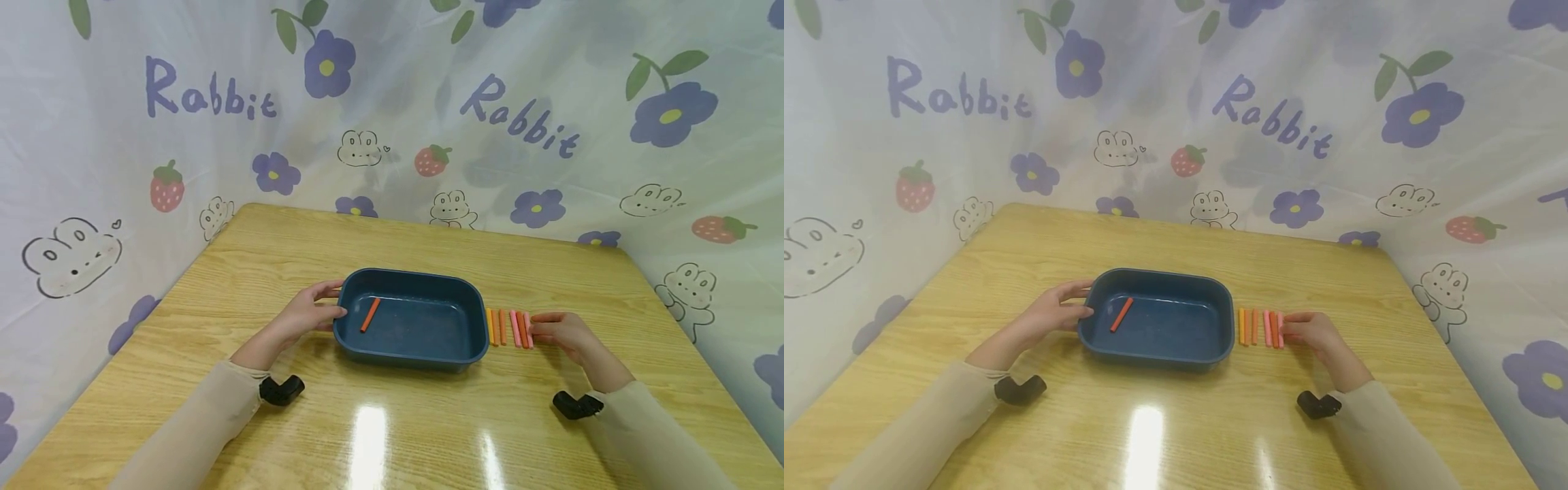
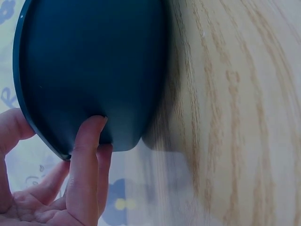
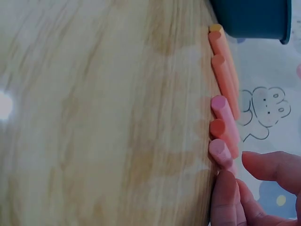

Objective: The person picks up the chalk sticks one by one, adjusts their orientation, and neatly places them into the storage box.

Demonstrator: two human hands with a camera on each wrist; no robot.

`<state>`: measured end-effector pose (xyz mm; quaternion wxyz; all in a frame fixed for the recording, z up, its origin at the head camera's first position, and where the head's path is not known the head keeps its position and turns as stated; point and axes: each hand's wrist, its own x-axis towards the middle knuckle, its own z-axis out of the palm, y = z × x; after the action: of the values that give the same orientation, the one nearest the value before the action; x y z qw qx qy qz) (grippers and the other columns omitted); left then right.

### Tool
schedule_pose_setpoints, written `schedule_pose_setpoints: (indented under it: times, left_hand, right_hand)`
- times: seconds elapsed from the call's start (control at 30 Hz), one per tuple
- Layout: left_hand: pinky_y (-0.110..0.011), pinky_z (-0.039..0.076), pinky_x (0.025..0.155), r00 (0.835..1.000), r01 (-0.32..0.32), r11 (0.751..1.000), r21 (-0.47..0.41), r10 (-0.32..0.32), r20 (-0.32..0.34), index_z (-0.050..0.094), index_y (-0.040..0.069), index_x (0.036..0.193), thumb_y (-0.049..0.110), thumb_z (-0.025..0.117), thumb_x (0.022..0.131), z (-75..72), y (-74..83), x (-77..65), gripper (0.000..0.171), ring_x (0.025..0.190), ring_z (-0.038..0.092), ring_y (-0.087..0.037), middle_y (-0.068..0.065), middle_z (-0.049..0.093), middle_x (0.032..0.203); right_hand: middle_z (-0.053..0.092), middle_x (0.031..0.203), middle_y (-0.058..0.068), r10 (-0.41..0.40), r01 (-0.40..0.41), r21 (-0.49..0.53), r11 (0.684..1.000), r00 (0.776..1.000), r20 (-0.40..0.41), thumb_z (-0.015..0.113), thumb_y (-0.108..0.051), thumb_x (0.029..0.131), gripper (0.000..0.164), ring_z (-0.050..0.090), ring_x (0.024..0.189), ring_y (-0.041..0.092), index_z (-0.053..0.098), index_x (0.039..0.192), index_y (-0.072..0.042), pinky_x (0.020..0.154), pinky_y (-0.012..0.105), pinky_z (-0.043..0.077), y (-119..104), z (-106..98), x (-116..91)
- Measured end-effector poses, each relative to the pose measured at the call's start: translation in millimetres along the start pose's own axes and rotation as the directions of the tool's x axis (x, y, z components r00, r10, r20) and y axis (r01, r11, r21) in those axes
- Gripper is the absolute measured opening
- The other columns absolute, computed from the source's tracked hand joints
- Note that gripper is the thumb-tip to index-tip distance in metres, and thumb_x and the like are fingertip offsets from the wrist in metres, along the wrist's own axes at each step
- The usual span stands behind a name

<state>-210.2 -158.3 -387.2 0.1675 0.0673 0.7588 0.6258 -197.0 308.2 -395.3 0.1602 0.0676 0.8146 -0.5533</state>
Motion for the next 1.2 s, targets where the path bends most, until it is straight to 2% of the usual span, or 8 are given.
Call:
schedule_pose_setpoints:
  times: [0.2,0.37,0.6,0.77,0.87,1.0,1.1,1.2]
  left_hand:
    - [-0.039,0.055,0.076,1.0,0.002,1.0,-0.007,-0.002,-0.001,0.032,0.008,0.145,0.004,0.059,0.088,0.5,-1.2,1.0,0.063,0.112,0.053,-0.034,-0.022,0.037,0.137]
    - [-0.038,0.055,0.076,1.0,0.006,1.0,0.002,-0.006,-0.005,0.033,0.007,0.144,0.004,0.06,0.088,1.0,0.6,-0.5,0.063,0.111,0.053,-0.034,-0.022,0.036,0.137]
    - [-0.038,0.055,0.076,1.0,0.001,1.0,-0.004,-0.001,0.001,0.031,0.005,0.144,0.004,0.059,0.088,1.1,3.2,-3.1,0.063,0.11,0.054,-0.034,-0.025,0.036,0.137]
    - [-0.039,0.054,0.077,1.0,-0.006,1.0,-0.007,0.006,0.004,0.03,0.004,0.145,0.004,0.058,0.089,0.9,4.4,-4.0,0.063,0.111,0.053,-0.034,-0.026,0.035,0.137]
    - [-0.04,0.054,0.077,1.0,-0.007,1.0,-0.007,0.007,0.005,0.03,0.005,0.145,0.004,0.058,0.089,0.9,3.7,-3.7,0.063,0.111,0.053,-0.035,-0.026,0.035,0.138]
    - [-0.039,0.054,0.076,1.0,-0.011,1.0,-0.001,0.011,0.008,0.03,0.005,0.145,0.005,0.058,0.089,0.7,1.8,-2.4,0.063,0.111,0.053,-0.035,-0.026,0.035,0.137]
    - [-0.039,0.055,0.076,1.0,-0.004,1.0,0.001,0.004,-0.002,0.032,0.006,0.144,0.005,0.059,0.088,0.5,0.4,-0.9,0.062,0.111,0.053,-0.034,-0.024,0.037,0.137]
    - [-0.039,0.055,0.075,1.0,0.005,1.0,-0.004,-0.005,-0.008,0.033,0.007,0.144,0.005,0.06,0.088,0.4,-0.8,0.8,0.063,0.11,0.054,-0.034,-0.023,0.037,0.137]
  right_hand:
    - [0.056,0.112,0.022,0.013,-0.015,-0.042,0.999,0.999,-0.038,0.063,-0.005,0.087,0.05,0.062,0.078,0.006,0.043,0.125,0.021,0.076,0.028,0.054,1.4,0.3,5.4]
    - [0.058,0.105,0.015,0.045,-0.053,-0.109,0.993,0.996,-0.073,0.066,-0.007,0.085,0.048,0.062,0.076,0.008,0.047,0.122,0.019,0.073,0.028,0.054,0.1,2.5,6.8]
    - [0.062,0.1,0.016,0.048,-0.069,-0.189,0.98,0.993,-0.11,0.068,-0.009,0.084,0.048,0.064,0.074,0.011,0.05,0.119,0.018,0.074,0.033,0.054,-3.7,4.9,7.3]
    - [0.061,0.103,0.021,0.046,-0.08,-0.241,0.967,0.988,-0.145,0.071,-0.01,0.082,0.044,0.063,0.075,0.012,0.055,0.114,0.016,0.077,0.035,0.053,-4.1,6.1,9.1]
    - [0.061,0.104,0.022,0.052,-0.081,-0.222,0.972,0.99,-0.133,0.07,-0.008,0.082,0.044,0.063,0.075,0.012,0.055,0.114,0.017,0.076,0.035,0.053,-4.2,5.5,9.2]
    - [0.064,0.092,0.011,0.071,-0.086,-0.159,0.984,0.993,-0.096,0.066,-0.008,0.084,0.046,0.064,0.072,0.011,0.05,0.119,0.019,0.073,0.032,0.054,-5.5,3.0,8.3]
    - [0.064,0.083,0.002,0.074,-0.078,-0.068,0.995,0.996,-0.056,0.063,-0.005,0.086,0.048,0.063,0.071,0.008,0.045,0.122,0.022,0.071,0.029,0.055,-4.9,-0.5,8.6]
    - [0.063,0.081,0.0,0.064,-0.064,0.045,0.997,0.998,0.0,0.058,-0.001,0.088,0.049,0.062,0.072,0.007,0.038,0.125,0.025,0.071,0.026,0.055,-2.6,-4.5,9.5]
